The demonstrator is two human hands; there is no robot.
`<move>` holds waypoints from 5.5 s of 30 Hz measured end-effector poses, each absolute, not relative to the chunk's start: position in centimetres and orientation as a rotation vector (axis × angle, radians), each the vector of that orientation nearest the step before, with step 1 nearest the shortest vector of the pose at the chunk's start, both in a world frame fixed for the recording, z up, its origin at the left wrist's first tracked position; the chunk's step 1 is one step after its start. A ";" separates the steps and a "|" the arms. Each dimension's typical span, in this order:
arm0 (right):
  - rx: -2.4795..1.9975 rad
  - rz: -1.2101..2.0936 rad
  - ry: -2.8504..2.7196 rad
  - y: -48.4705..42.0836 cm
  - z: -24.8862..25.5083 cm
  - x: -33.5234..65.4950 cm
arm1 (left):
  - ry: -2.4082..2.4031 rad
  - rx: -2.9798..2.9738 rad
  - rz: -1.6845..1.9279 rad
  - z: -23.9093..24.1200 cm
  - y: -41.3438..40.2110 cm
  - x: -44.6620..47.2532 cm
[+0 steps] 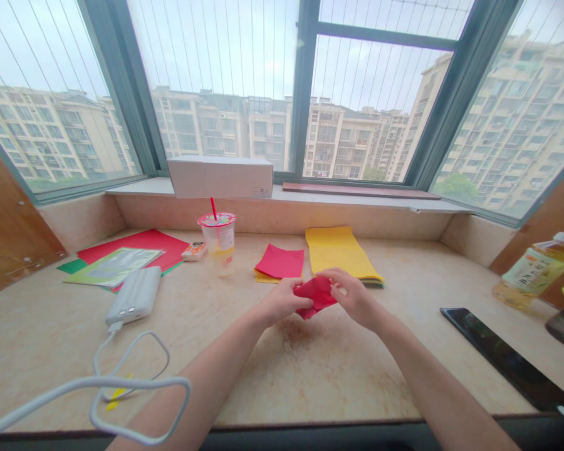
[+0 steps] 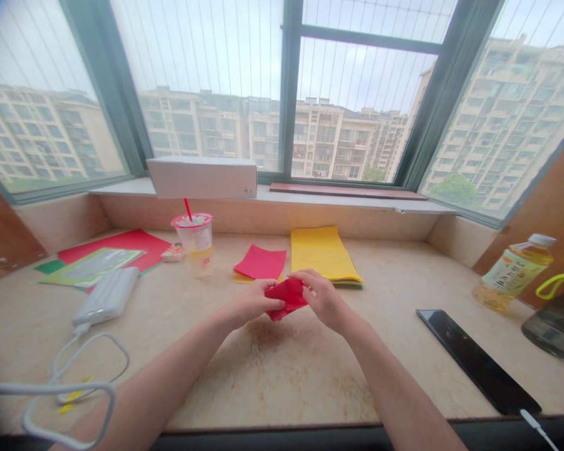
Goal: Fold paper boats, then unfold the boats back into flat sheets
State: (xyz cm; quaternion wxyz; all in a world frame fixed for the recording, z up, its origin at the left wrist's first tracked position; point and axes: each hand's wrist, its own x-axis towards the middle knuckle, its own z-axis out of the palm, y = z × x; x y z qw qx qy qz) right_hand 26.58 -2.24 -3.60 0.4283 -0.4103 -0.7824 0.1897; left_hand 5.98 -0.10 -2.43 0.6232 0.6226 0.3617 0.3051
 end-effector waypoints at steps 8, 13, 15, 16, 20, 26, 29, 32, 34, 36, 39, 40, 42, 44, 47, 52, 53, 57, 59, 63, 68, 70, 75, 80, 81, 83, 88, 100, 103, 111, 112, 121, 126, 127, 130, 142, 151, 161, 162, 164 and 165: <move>-1.066 0.447 -1.969 -2.1 -3.5 26.5 | 0.920 1.358 0.990 -2.9 0.7 5.8; -1.029 0.356 -1.941 -2.1 -3.4 26.6 | 0.764 1.174 1.033 -2.9 0.7 6.0; -1.018 0.281 -1.919 -2.0 -3.4 26.6 | 0.730 1.190 0.995 -3.0 0.6 6.0; -1.018 0.253 -1.910 -2.0 -3.4 26.6 | 0.734 1.221 0.974 -3.0 0.6 6.0; -1.009 0.280 -1.921 -2.0 -3.5 26.6 | 0.795 1.391 0.902 -3.4 0.6 6.0; -0.966 0.334 -1.982 -2.4 -3.6 26.0 | 0.768 1.555 0.831 -4.0 0.5 6.1; -1.001 0.320 -1.953 -2.6 -3.5 25.5 | 0.716 1.578 0.811 -4.2 0.3 6.3; -1.053 0.296 -1.895 -2.9 -3.4 25.1 | 0.691 1.582 0.822 -4.1 0.0 6.6; -1.080 0.287 -1.855 -3.0 -3.4 24.8 | 0.689 1.580 0.842 -3.9 -0.4 6.8; -1.101 0.282 -1.821 -3.0 -3.5 24.6 | 0.680 1.569 0.861 -3.8 -0.8 7.0; -1.137 0.276 -1.767 -2.9 -3.8 24.3 | 0.709 1.526 0.877 -3.8 -1.3 7.3; -1.151 0.275 -1.741 -2.9 -3.9 24.2 | 0.733 1.502 0.887 -3.8 -1.4 7.4; -1.172 0.284 -1.688 -2.8 -4.1 24.1 | 0.768 1.455 0.921 -4.0 -1.3 7.5; -1.175 0.333 -1.640 -2.7 -4.2 24.1 | 0.786 1.422 0.988 -4.2 -1.0 7.6; -1.156 0.460 -1.579 -2.5 -4.4 24.2 | 0.800 1.336 1.098 -4.0 -0.6 7.6; -1.044 0.518 -1.612 -2.7 -4.1 24.2 | 0.760 1.066 1.186 -3.3 -0.6 7.4; -1.021 0.480 -1.659 -2.9 -4.0 24.1 | 0.768 1.039 1.203 -3.3 -0.6 7.3; -0.947 0.356 -1.847 -3.5 -3.6 23.6 | 0.806 1.059 1.255 -3.8 -0.3 7.4; -0.931 0.340 -1.895 -3.6 -3.6 23.4 | 0.794 1.081 1.258 -3.9 -0.2 7.5; -0.953 0.319 -1.915 -3.5 -3.8 23.6 | 0.778 1.045 1.273 -3.5 -0.5 7.6; -0.969 0.252 -1.945 -3.2 -4.0 23.9 | 0.733 0.994 1.219 -2.9 -0.9 7.6; -0.960 0.223 -1.981 -3.3 -3.9 23.9 | 0.764 1.011 1.240 -3.0 -0.8 7.7; -0.937 0.328 -1.993 -3.7 -3.5 23.6 | 0.853 1.009 1.351 -3.6 -0.3 7.6; -0.993 0.642 -1.653 -2.9 -3.8 23.7 | 0.772 0.922 1.396 -3.2 -0.2 7.7; -0.996 0.743 -1.582 -2.7 -4.0 23.7 | 0.759 0.917 1.396 -3.1 -0.2 7.7; -0.988 0.973 -1.504 -2.4 -4.3 23.6 | 0.744 0.915 1.395 -2.9 -0.3 7.8; -0.971 1.170 -1.550 -2.5 -4.2 23.2 | 0.703 0.911 1.372 -2.7 -0.4 7.7; -1.066 0.851 -1.255 -2.2 -2.7 24.9 | 0.764 1.105 1.044 -1.8 -0.6 6.6; -1.042 0.878 -1.222 -2.2 -2.6 24.9 | 0.751 1.143 1.011 -1.9 -0.7 6.7; -1.058 0.932 -1.275 -2.0 -3.0 24.8 | 0.846 1.366 1.148 -3.2 0.2 7.0; -1.058 0.942 -1.263 -2.0 -2.9 24.8 | 0.843 1.393 1.127 -3.3 0.2 7.0; -1.025 0.955 -1.313 -2.0 -3.2 24.8 | 0.735 1.502 0.828 -2.8 -0.5 6.5; -1.029 0.868 -1.452 -2.2 -3.4 24.9 | 0.806 1.568 0.994 -3.3 -0.1 6.8; -1.044 0.829 -1.475 -2.2 -3.4 24.9 | 0.845 1.558 1.040 -3.3 0.0 6.9; -1.052 0.805 -1.487 -2.1 -3.5 25.0 | 0.937 1.488 1.144 -3.2 0.2 6.8; -1.065 0.829 -1.401 -1.6 -3.9 25.3 | 0.909 1.227 1.303 -2.6 0.5 6.6; -1.017 0.651 -1.575 -2.2 -3.8 25.0 | 0.902 1.220 1.303 -2.6 0.5 6.6; -1.078 0.553 -1.661 -2.4 -3.3 25.2 | 1.038 1.474 1.289 -2.9 0.7 6.3; -1.094 0.559 -1.664 -2.5 -3.3 25.1 | 1.051 1.526 1.303 -2.9 0.6 6.3; -1.131 0.581 -1.663 -2.5 -3.2 25.0 | 1.060 1.586 1.335 -3.0 0.6 6.2; -1.148 0.594 -1.661 -2.6 -3.2 25.0 | 1.061 1.592 1.348 -3.1 0.6 6.2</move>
